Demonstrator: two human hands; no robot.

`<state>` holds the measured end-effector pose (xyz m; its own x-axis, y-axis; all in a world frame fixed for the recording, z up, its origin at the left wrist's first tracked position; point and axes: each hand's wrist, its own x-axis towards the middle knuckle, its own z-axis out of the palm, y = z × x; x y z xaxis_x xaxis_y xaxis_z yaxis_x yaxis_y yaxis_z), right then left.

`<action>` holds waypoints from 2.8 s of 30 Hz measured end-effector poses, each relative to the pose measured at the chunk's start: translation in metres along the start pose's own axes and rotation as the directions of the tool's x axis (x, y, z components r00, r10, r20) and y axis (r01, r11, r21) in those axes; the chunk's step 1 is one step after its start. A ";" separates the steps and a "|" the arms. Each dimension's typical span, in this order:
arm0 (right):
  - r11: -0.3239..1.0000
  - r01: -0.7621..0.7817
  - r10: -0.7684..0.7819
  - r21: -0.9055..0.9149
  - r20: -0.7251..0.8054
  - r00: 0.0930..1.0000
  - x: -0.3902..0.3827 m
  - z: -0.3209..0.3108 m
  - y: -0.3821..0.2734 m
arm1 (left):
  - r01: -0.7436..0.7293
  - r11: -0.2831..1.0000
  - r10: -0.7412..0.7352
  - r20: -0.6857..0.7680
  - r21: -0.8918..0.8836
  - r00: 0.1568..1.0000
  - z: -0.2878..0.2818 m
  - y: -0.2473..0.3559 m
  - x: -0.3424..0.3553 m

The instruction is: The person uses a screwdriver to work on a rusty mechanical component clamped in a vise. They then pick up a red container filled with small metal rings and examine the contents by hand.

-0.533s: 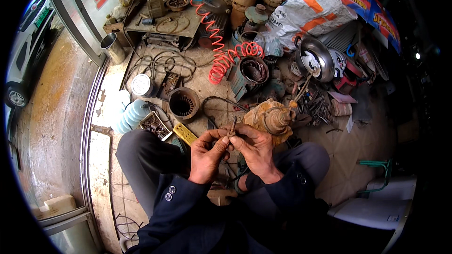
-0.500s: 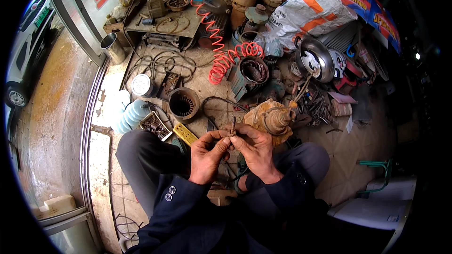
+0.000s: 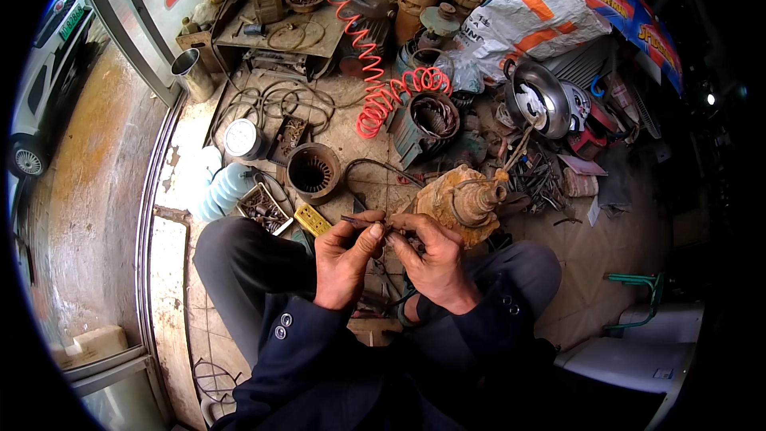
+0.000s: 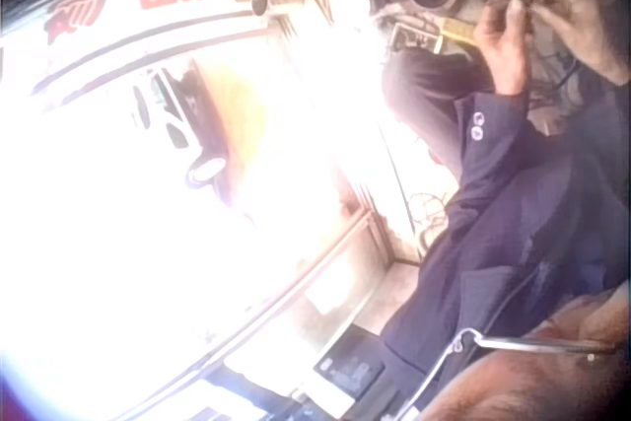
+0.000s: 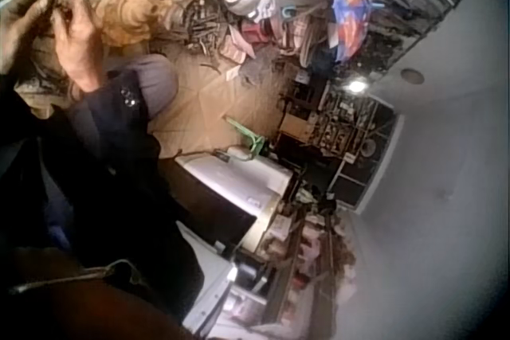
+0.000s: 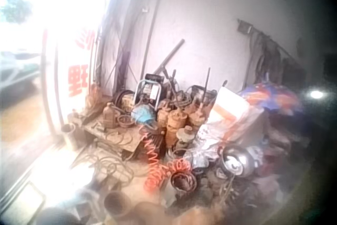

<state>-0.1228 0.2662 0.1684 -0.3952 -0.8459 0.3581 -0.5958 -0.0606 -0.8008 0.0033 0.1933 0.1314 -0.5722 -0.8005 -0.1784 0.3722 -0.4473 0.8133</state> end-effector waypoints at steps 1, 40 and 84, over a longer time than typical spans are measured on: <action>0.999 -0.030 0.030 0.032 0.011 0.999 -0.001 0.000 0.001 | 0.010 0.999 -0.010 -0.011 -0.038 1.000 0.000 0.000 0.000; 0.512 -0.448 0.374 0.732 0.280 0.884 0.006 -0.013 0.012 | 0.053 0.919 -0.027 0.072 -0.391 0.997 -0.005 0.015 0.004; 0.577 -0.558 0.469 0.597 0.317 0.824 0.010 -0.005 -0.006 | 0.275 0.877 -0.244 0.129 -0.393 0.961 0.002 -0.003 0.002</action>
<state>-0.1270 0.2611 0.1794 -0.3833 -0.8939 -0.2323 0.2939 0.1204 -0.9482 -0.0003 0.1938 0.1299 -0.7349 -0.6088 -0.2987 0.4559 -0.7696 0.4471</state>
